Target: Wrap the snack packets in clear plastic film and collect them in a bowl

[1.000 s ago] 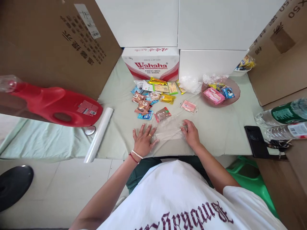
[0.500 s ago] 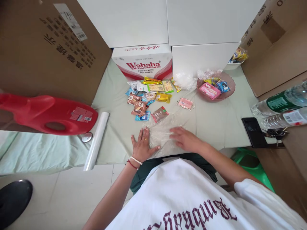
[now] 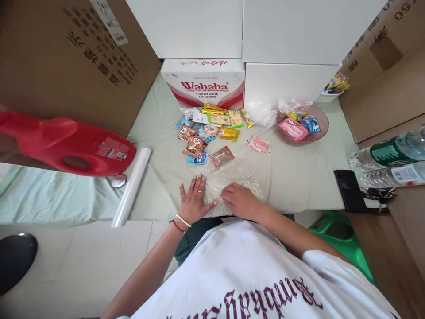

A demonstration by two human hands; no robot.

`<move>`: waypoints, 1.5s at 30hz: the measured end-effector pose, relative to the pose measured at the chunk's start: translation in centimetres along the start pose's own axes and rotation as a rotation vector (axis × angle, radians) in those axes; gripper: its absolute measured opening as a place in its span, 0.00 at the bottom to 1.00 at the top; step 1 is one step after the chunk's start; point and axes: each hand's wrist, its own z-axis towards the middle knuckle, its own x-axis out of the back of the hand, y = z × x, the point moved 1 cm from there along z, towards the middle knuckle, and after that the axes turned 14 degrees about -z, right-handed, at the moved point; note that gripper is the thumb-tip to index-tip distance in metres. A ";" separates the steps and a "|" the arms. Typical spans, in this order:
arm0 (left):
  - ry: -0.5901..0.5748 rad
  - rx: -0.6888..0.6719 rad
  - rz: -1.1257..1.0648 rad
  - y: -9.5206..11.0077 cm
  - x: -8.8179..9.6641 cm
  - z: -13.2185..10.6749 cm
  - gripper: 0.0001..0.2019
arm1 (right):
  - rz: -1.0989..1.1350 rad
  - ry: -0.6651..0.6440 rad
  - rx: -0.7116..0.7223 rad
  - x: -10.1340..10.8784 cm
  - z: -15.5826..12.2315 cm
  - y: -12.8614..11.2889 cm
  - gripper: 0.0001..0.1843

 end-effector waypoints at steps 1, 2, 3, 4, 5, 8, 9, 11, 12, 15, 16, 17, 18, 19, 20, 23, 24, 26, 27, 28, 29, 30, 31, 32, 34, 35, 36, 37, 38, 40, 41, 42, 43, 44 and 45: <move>-0.018 -0.008 -0.036 -0.5 0.4 -0.2 0.48 | -0.048 -0.006 0.019 -1.6 1.6 -1.1 0.14; -0.039 -0.013 -0.078 -1.0 0.9 -0.4 0.46 | -0.093 -0.013 0.037 -3.2 3.0 -2.0 0.16; -0.048 -0.013 -0.122 -1.5 1.5 -0.8 0.44 | -0.128 -0.016 0.058 -4.6 4.0 -2.7 0.19; -0.033 -0.008 -0.164 -1.8 2.2 -1.1 0.41 | -0.154 -0.012 0.078 -5.8 4.6 -3.1 0.22; 0.010 -0.002 -0.200 -1.8 2.8 -1.4 0.39 | -0.169 -0.003 0.101 -6.7 5.0 -3.4 0.25; 0.238 -0.013 -0.291 -0.2 3.7 -1.7 0.27 | -0.175 0.059 0.135 -8.2 5.0 -3.4 0.28; 0.280 -0.032 -0.323 0.7 3.4 -1.3 0.24 | -0.169 0.078 0.129 -8.4 4.9 -3.3 0.27; 0.250 -0.071 -0.379 2.4 2.4 0.1 0.23 | -0.144 0.098 0.111 -8.7 4.6 -3.1 0.25; 0.207 -0.070 -0.385 3.0 1.7 1.0 0.24 | -0.124 0.101 0.105 -8.7 4.4 -3.1 0.23; 0.143 0.009 -0.314 2.9 0.0 3.5 0.27 | -0.027 0.127 0.124 -7.9 3.4 -2.6 0.15; 0.138 0.024 -0.265 2.5 -0.4 4.0 0.28 | 0.015 0.157 0.121 -7.1 2.9 -2.1 0.14; 0.130 0.022 -0.206 2.0 -0.7 4.2 0.28 | 0.051 0.198 0.096 -6.0 2.3 -1.3 0.13; 0.116 0.003 -0.140 1.6 -0.9 4.3 0.29 | 0.070 0.249 0.043 -4.7 1.8 -0.2 0.14; 0.103 -0.021 -0.071 1.3 -1.1 4.1 0.31 | 0.063 0.303 -0.033 -3.2 1.4 1.4 0.14; 0.092 -0.039 -0.007 1.2 -1.3 3.9 0.33 | 0.028 0.352 -0.131 -1.6 1.2 3.3 0.15; 0.078 -0.044 0.134 1.5 -1.6 3.1 0.37 | -0.197 0.408 -0.420 2.3 1.4 10.3 0.23; 0.079 -0.039 0.163 1.6 -1.7 2.9 0.37 | -0.262 0.389 -0.498 3.2 1.8 12.6 0.27; 0.082 -0.035 0.195 1.9 -1.8 2.9 0.37 | -0.340 0.306 -0.610 4.0 2.5 16.5 0.35; 0.085 -0.036 0.200 1.9 -1.9 2.9 0.37 | -0.364 0.259 -0.633 4.1 2.7 17.7 0.36; 0.088 -0.039 0.199 2.0 -1.9 3.0 0.37 | -0.382 0.217 -0.636 4.1 2.9 18.5 0.35; 0.090 -0.042 0.195 1.9 -1.9 3.0 0.37 | -0.396 0.187 -0.627 4.0 3.0 18.9 0.33; 0.092 -0.044 0.190 1.9 -1.8 3.0 0.37 | -0.404 0.173 -0.613 3.9 3.1 19.0 0.31; 0.093 -0.047 0.184 1.8 -1.8 3.0 0.36 | -0.404 0.174 -0.598 3.8 3.2 18.8 0.29; 0.093 -0.050 0.179 1.8 -1.7 3.0 0.36 | -0.396 0.188 -0.586 3.8 3.4 18.4 0.27; 0.091 -0.054 0.175 1.8 -1.7 3.0 0.36 | -0.367 0.249 -0.558 4.0 4.5 17.5 0.25; 0.089 -0.055 0.176 1.8 -1.6 3.0 0.36 | -0.352 0.288 -0.533 4.1 5.5 17.1 0.24; 0.087 -0.056 0.179 1.8 -1.6 3.0 0.36 | -0.340 0.319 -0.497 4.3 6.8 16.7 0.24; 0.084 -0.057 0.182 1.8 -1.6 3.0 0.36 | -0.335 0.336 -0.451 4.6 8.3 16.5 0.24; 0.083 -0.057 0.184 1.8 -1.6 3.0 0.36 | -0.337 0.337 -0.405 4.9 10.0 16.4 0.25; 0.087 -0.059 0.185 1.8 -1.6 3.1 0.36 | -0.361 0.306 -0.338 5.7 13.3 17.0 0.29; 0.090 -0.060 0.183 1.8 -1.6 3.1 0.36 | -0.387 0.289 -0.323 6.3 14.7 17.6 0.30; 0.093 -0.061 0.180 1.8 -1.6 3.1 0.36 | -0.425 0.274 -0.315 7.0 15.9 18.3 0.30; 0.096 -0.062 0.177 1.8 -1.6 3.1 0.36 | -0.477 0.260 -0.309 7.9 16.7 19.3 0.29; 0.099 -0.062 0.173 1.8 -1.6 3.1 0.35 | -0.541 0.230 -0.300 8.8 17.2 20.4 0.26; 0.101 -0.060 0.170 1.8 -1.6 3.1 0.35 | -0.614 0.181 -0.293 9.7 17.4 21.6 0.23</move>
